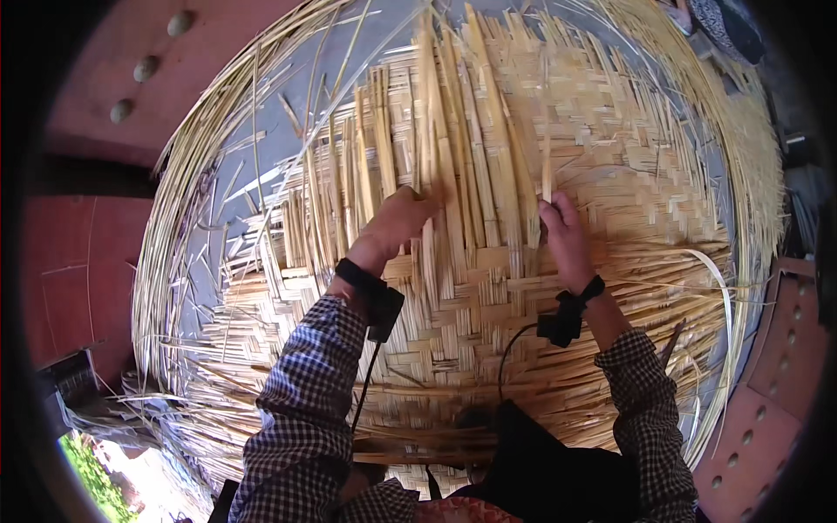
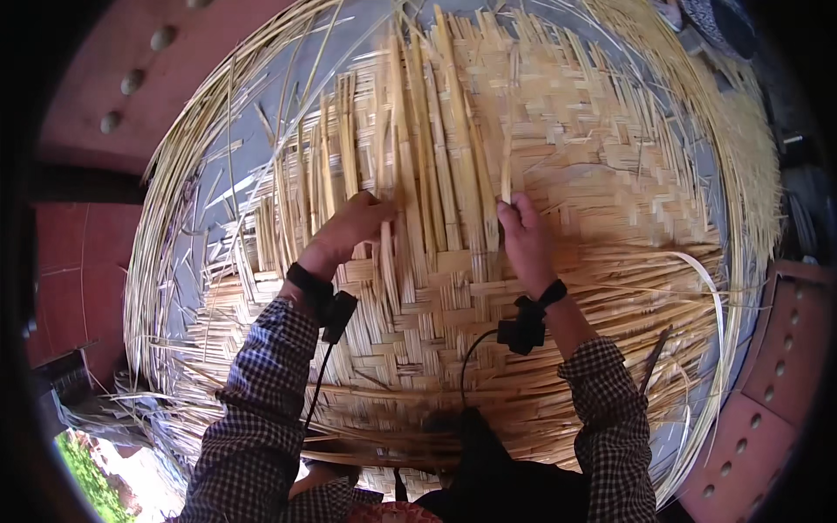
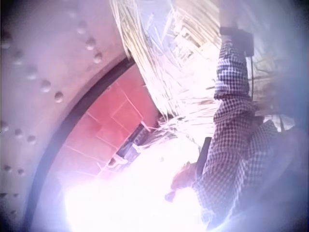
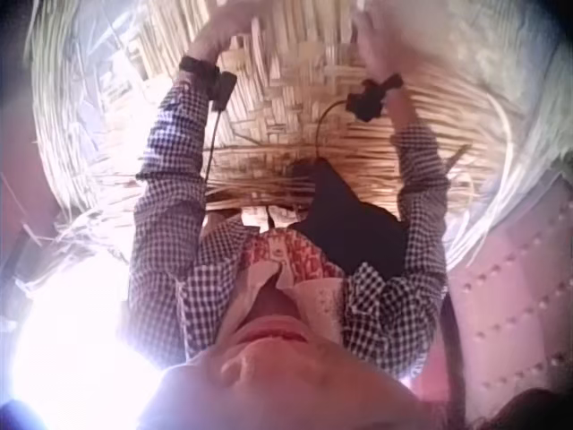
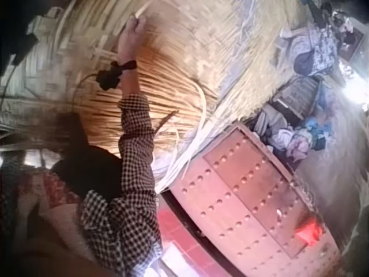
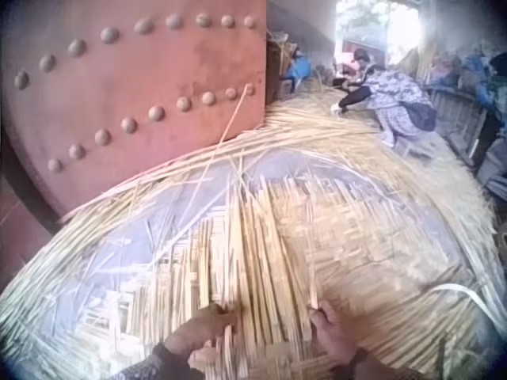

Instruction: The recorder is weaving bamboo strips to create a large flat mat.

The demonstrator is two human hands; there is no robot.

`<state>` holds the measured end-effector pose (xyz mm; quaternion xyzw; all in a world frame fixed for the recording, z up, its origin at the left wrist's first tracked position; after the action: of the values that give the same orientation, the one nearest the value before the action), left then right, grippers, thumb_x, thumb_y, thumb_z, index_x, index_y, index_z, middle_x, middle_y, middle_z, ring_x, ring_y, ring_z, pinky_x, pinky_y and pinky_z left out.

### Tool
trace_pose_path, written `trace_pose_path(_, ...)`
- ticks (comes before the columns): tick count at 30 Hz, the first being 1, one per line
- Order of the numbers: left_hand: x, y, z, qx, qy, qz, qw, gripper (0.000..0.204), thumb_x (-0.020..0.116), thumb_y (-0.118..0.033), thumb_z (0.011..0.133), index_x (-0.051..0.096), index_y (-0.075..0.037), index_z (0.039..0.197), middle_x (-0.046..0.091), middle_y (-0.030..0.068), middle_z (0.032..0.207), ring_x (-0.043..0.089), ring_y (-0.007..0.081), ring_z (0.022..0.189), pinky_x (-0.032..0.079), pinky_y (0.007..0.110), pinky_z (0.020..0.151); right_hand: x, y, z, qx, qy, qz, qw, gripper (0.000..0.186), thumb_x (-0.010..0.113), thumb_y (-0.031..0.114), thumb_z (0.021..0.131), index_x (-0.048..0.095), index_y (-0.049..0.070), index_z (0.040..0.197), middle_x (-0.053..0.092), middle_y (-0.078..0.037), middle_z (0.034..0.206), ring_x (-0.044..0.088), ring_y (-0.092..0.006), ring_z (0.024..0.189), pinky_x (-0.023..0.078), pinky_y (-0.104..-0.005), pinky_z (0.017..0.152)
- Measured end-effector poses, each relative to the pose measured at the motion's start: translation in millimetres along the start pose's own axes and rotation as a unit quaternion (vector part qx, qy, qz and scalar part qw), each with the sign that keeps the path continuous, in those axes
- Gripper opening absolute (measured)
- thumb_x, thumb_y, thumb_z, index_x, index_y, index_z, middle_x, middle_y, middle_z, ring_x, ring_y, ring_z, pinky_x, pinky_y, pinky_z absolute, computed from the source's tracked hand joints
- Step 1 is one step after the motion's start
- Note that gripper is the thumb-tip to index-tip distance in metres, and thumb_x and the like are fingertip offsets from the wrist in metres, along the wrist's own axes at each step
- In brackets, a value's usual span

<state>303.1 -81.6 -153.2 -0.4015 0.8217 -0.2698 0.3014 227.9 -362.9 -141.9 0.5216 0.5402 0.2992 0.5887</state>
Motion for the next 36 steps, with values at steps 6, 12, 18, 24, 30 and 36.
trace_pose_path(6,10,-36,-3,-0.016,0.139,0.063,0.988,0.07,0.055,-0.06,0.094,0.057,0.004,0.122,0.067,0.0126,0.105,0.065,0.0206,0.097,0.054,0.032,0.08,-5,11,-3,-0.024,0.002,0.036,0.999,0.017,0.059,0.017,0.098,0.056,0.002,0.091,0.043,0.001,0.065,0.039,-0.0078,0.061,0.036,-0.0268,0.057)
trace_pose_path(12,16,-15,-2,0.013,0.049,-0.467,0.883,0.105,0.024,-0.084,0.087,0.021,-0.004,0.154,0.04,0.0171,0.149,0.047,0.0267,0.131,0.048,0.04,0.101,-3,22,-5,0.004,-0.004,0.129,0.992,0.019,0.056,0.019,0.1,0.057,0.003,0.09,0.042,0.004,0.066,0.036,-0.0055,0.061,0.035,-0.0262,0.056)
trace_pose_path(18,14,-31,20,0.055,0.108,-0.424,0.897,0.069,0.043,-0.058,0.1,0.049,0.002,0.134,0.063,0.0153,0.116,0.064,0.0232,0.105,0.056,0.041,0.091,0,29,6,0.021,0.053,-0.044,0.997,0.017,0.047,0.014,0.102,0.056,0.0,0.095,0.062,-0.004,0.079,0.061,-0.0101,0.07,0.047,-0.025,0.061)
trace_pose_path(24,46,-59,-3,0.074,0.362,-0.573,0.731,0.082,0.035,-0.062,0.099,0.038,0.007,0.144,0.052,0.0295,0.137,0.055,0.0377,0.126,0.051,0.048,0.101,5,34,0,0.024,0.158,0.126,0.979,0.016,0.04,0.007,0.104,0.047,-0.001,0.115,0.069,-0.014,0.093,0.07,-0.0188,0.076,0.057,-0.0303,0.063)
trace_pose_path(30,44,-38,2,0.04,0.272,-0.572,0.773,0.045,0.055,-0.029,0.1,0.055,0.005,0.129,0.067,0.0203,0.116,0.07,0.0277,0.099,0.062,0.036,0.081,15,39,17,0.093,0.308,0.08,0.943,0.018,0.053,0.011,0.101,0.059,-0.003,0.113,0.067,-0.01,0.087,0.069,-0.0199,0.073,0.055,-0.0297,0.066)
trace_pose_path(36,-6,-67,-24,0.196,0.082,-0.247,0.945,0.034,0.067,-0.011,0.091,0.056,0.002,0.121,0.065,0.0088,0.104,0.066,0.0166,0.082,0.056,0.029,0.065,13,46,43,0.03,0.385,-0.054,0.921,0.016,0.07,0.011,0.09,0.066,-0.004,0.095,0.068,-0.007,0.08,0.068,-0.0155,0.071,0.054,-0.0288,0.064)
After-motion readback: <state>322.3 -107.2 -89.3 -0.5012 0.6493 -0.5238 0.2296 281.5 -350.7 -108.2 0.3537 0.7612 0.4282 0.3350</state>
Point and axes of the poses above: each hand's wrist, its own z-axis towards the middle knuckle, its own x-axis out of the palm, y = z × x, the point moved 4 cm from there along z, towards the middle knuckle
